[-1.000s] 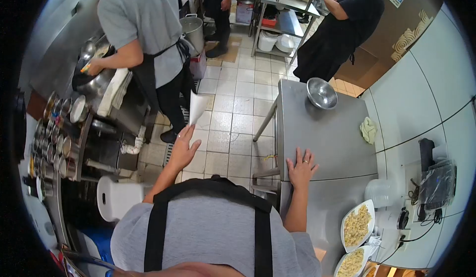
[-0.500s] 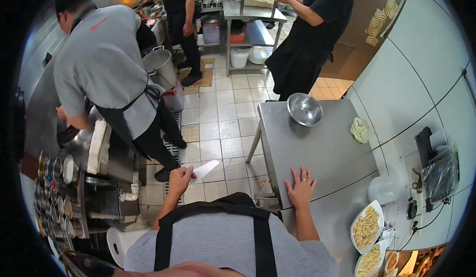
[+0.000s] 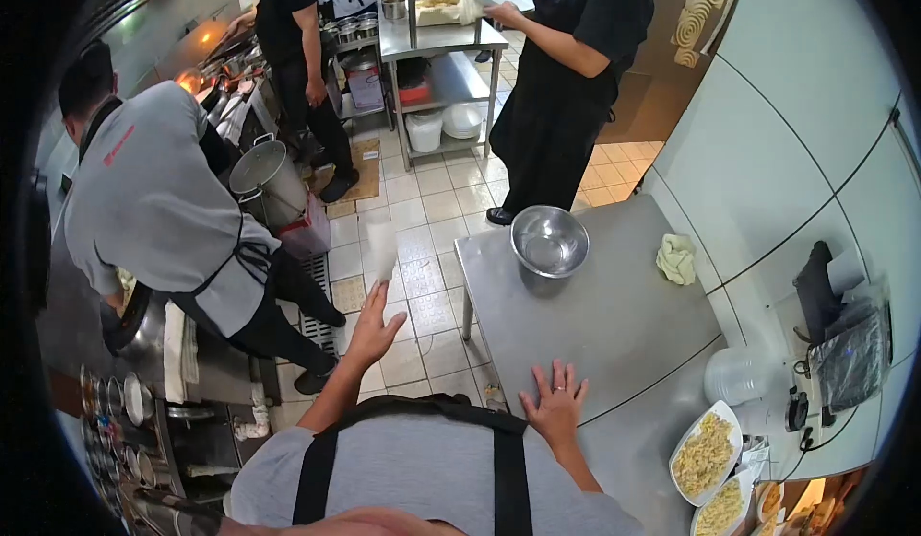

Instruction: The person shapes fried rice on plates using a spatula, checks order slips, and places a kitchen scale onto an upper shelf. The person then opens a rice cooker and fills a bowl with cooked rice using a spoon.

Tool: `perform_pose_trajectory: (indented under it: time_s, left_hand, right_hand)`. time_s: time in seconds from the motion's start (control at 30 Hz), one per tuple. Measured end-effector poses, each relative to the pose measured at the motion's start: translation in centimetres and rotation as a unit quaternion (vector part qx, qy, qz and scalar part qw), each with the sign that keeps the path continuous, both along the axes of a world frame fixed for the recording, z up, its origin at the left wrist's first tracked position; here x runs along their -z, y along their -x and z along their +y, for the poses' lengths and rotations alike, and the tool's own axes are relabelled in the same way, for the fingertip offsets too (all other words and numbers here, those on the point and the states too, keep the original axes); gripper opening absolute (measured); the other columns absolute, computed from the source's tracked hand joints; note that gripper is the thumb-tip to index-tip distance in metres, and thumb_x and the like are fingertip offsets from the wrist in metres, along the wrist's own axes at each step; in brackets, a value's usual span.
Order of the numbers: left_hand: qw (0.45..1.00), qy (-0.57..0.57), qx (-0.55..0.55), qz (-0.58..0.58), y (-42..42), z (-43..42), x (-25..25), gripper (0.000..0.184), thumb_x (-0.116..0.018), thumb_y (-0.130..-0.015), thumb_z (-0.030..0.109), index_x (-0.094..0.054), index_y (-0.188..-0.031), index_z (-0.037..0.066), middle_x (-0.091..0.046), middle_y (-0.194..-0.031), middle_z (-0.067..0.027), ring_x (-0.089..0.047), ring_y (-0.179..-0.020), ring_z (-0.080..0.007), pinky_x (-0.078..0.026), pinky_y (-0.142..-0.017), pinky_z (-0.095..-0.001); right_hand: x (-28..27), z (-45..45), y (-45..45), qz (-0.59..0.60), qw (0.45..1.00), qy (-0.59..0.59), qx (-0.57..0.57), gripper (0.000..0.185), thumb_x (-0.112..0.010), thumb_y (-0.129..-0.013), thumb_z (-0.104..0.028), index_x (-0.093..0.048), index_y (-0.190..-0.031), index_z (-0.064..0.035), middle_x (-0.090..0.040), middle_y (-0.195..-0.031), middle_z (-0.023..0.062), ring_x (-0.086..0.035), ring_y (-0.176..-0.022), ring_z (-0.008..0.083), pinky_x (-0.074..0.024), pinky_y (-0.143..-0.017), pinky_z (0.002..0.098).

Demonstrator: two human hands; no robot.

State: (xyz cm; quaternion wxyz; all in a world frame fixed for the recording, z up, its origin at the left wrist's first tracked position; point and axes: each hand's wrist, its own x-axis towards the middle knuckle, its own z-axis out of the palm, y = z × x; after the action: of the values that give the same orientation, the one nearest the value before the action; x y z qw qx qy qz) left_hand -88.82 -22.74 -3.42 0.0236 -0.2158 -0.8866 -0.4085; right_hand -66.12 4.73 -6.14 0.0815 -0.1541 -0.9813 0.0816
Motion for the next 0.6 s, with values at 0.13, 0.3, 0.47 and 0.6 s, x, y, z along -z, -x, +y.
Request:
perform_pose_trajectory:
  time_s: [0.13,0.3,0.47,0.6]
  left_hand:
    - [0.977,-0.190,0.024,-0.094,3.2,3.3,-3.7,0.034,-0.057,-0.087,0.023,-0.061,-0.105,-0.006,-0.061,-0.105,-0.0181,-0.060,-0.094,-0.0244,-0.045,-0.085,-0.0317]
    - [0.764,-0.540,0.012,-0.354,7.8,6.3,-3.0,0.024,-0.054,-0.088,0.024,-0.060,-0.077,0.004,-0.058,-0.075,-0.0047,-0.054,-0.068,-0.0169,-0.043,-0.065,-0.0292]
    - [0.651,-0.613,0.025,-0.447,9.8,8.8,-4.2,0.026,-0.050,-0.090,0.025,-0.061,-0.099,0.003,-0.060,-0.084,-0.0053,-0.056,-0.078,-0.0199,-0.046,-0.072,-0.0329]
    - [0.626,-0.616,0.112,-0.464,11.5,9.2,-3.7,0.031,-0.046,-0.092,0.027,-0.060,-0.106,0.003,-0.064,-0.094,-0.0074,-0.060,-0.089,-0.0214,-0.048,-0.079,-0.0353]
  right_hand:
    - [1.5,0.7,-0.3,0.001,1.000,-0.026,-0.003,0.055,-0.061,-0.075,-0.049,-0.053,-0.124,-0.0260,-0.038,-0.138,0.0105,-0.032,-0.127,0.0341,-0.0221,-0.098,0.0642]
    - [1.5,1.1,-0.5,-0.010,1.000,-0.028,-0.001,0.056,-0.060,-0.075,-0.051,-0.053,-0.125,-0.0276,-0.039,-0.137,0.0105,-0.032,-0.127,0.0344,-0.0225,-0.097,0.0646]
    - [1.3,1.0,-0.3,0.001,1.000,-0.007,0.000,0.056,-0.060,-0.076,-0.050,-0.052,-0.126,-0.0253,-0.039,-0.137,0.0120,-0.033,-0.127,0.0344,-0.0212,-0.100,0.0626]
    - [0.5,1.0,-0.3,0.005,1.000,0.000,0.000,0.056,-0.059,-0.078,-0.047,-0.051,-0.127,-0.0234,-0.039,-0.137,0.0127,-0.032,-0.127,0.0345,-0.0208,-0.100,0.0615]
